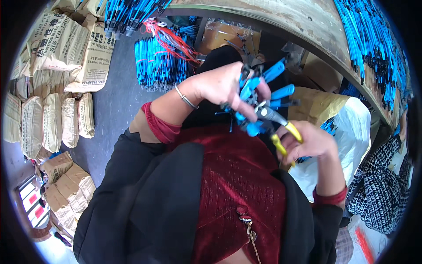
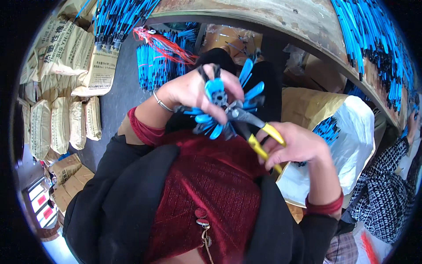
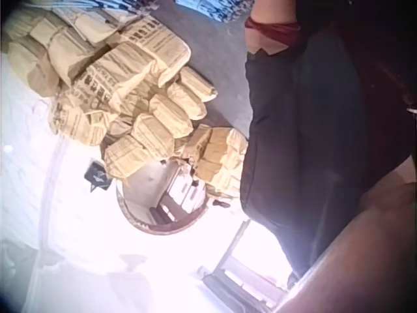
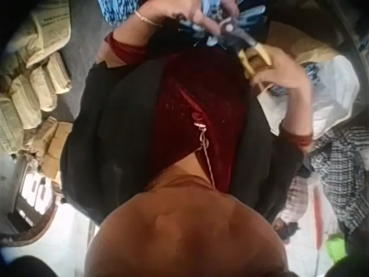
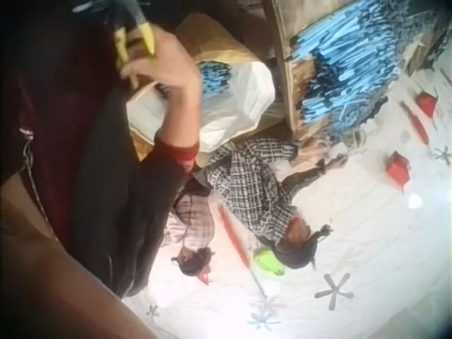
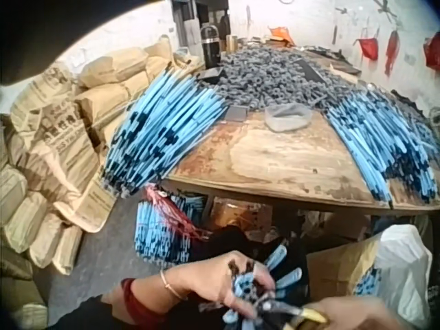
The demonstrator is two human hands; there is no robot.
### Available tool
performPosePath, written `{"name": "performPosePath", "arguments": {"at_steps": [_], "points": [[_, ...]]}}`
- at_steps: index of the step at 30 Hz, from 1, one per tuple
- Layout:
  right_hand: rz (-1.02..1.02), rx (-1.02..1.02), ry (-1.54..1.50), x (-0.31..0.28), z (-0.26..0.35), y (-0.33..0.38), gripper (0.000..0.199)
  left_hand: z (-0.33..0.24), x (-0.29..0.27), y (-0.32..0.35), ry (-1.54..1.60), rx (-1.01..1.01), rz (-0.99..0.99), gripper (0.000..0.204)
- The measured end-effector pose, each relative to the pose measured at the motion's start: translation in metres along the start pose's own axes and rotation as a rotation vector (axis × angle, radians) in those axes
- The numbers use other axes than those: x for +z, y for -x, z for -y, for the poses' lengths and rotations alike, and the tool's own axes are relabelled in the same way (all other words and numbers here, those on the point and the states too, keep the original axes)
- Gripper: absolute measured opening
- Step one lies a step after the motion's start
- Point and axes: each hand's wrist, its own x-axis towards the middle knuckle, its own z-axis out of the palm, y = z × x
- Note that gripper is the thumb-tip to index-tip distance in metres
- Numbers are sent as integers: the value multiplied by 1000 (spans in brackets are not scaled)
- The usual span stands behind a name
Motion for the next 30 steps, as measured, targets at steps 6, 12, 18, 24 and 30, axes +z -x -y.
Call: {"name": "performPosePath", "arguments": {"at_steps": [6,12,18,24,30], "points": [[118,-202,14,8,-25,-22,64,4,1,-8,51,187,90,38],[-950,-560,1262,20,-7,9,72,2,-3,-9,-80,-4,-74,39],[229,-68,-383,5,-50,-28,61,8,3,-21,72,203,180,39],[-583,-439,538,8,-16,-1,69,9,-4,-7,-10,63,-77,39],[283,37,-340,-8,-54,-15,77,6,-3,-12,17,176,70,36]]}}
